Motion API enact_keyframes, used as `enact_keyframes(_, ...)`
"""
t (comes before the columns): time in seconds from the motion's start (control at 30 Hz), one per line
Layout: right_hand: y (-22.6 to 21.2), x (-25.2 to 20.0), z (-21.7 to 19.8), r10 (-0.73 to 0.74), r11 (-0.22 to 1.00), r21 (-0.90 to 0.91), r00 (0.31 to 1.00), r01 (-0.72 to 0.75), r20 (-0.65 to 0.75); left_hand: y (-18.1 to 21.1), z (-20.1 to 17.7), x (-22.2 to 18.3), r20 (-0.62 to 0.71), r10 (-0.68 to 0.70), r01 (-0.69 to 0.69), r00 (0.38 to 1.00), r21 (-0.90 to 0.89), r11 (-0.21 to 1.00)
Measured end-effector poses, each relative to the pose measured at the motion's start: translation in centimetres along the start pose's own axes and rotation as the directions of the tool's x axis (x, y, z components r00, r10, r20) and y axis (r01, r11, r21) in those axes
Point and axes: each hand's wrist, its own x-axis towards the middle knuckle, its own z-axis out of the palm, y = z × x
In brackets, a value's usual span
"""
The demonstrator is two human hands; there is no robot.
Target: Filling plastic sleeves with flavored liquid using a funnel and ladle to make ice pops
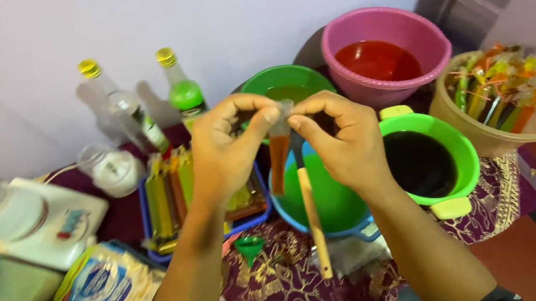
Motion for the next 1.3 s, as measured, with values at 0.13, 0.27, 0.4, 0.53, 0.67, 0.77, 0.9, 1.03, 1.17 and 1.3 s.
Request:
enact_keyframes(0.13,-2.5,-1.5,2.7,-0.006,0.999,0.038,0.999,0.004,0.054,2.2,-3.6,-4.0,-0.014,0.008,-0.007,1.000,0.026,1.000)
enact_keyframes(0.27,-4.0,-3.2,5.3,-0.016,0.998,0.064,0.994,0.009,0.107,1.3,-7.7,-8.2,-0.008,0.075,-0.075,0.997,0.029,0.997)
enact_keyframes(0.4,-6.1,-5.5,7.9,0.032,0.995,0.085,0.992,-0.042,0.123,3.6,-9.7,-10.6,0.001,0.105,-0.105,0.994,0.036,0.994)
enact_keyframes(0.53,-6.5,-8.1,9.8,0.073,0.979,0.182,0.993,-0.089,0.094,3.1,-10.6,-13.2,0.021,0.113,-0.113,0.993,0.007,0.994)
enact_keyframes(0.67,-5.6,-10.3,12.1,0.131,0.953,0.262,0.986,-0.153,0.101,1.9,-11.0,-15.1,-0.037,0.116,-0.116,0.993,-0.004,0.993)
enact_keyframes(0.77,-5.8,-11.2,13.6,0.150,0.932,0.322,0.985,-0.168,0.081,0.4,-11.5,-16.6,-0.067,0.136,-0.136,0.988,0.011,0.991)
enact_keyframes(0.9,-4.1,-11.8,14.7,0.116,0.939,0.316,0.990,-0.137,0.084,-0.3,-11.5,-17.1,-0.148,0.189,-0.174,0.971,0.105,0.979)
enact_keyframes(1.03,-3.9,-11.3,15.3,0.104,0.928,0.348,0.990,-0.132,0.100,0.6,-11.8,-16.7,-0.210,0.160,-0.150,0.965,0.064,0.987)
enact_keyframes(1.17,-3.6,-10.5,16.1,0.056,0.915,0.394,0.995,-0.083,0.078,1.0,-11.9,-16.1,-0.228,0.126,-0.120,0.966,0.042,0.992)
enact_keyframes(1.3,-3.4,-9.4,16.6,0.037,0.905,0.421,0.998,-0.053,0.046,2.6,-12.0,-15.5,-0.193,-0.072,0.024,0.979,-0.243,0.970)
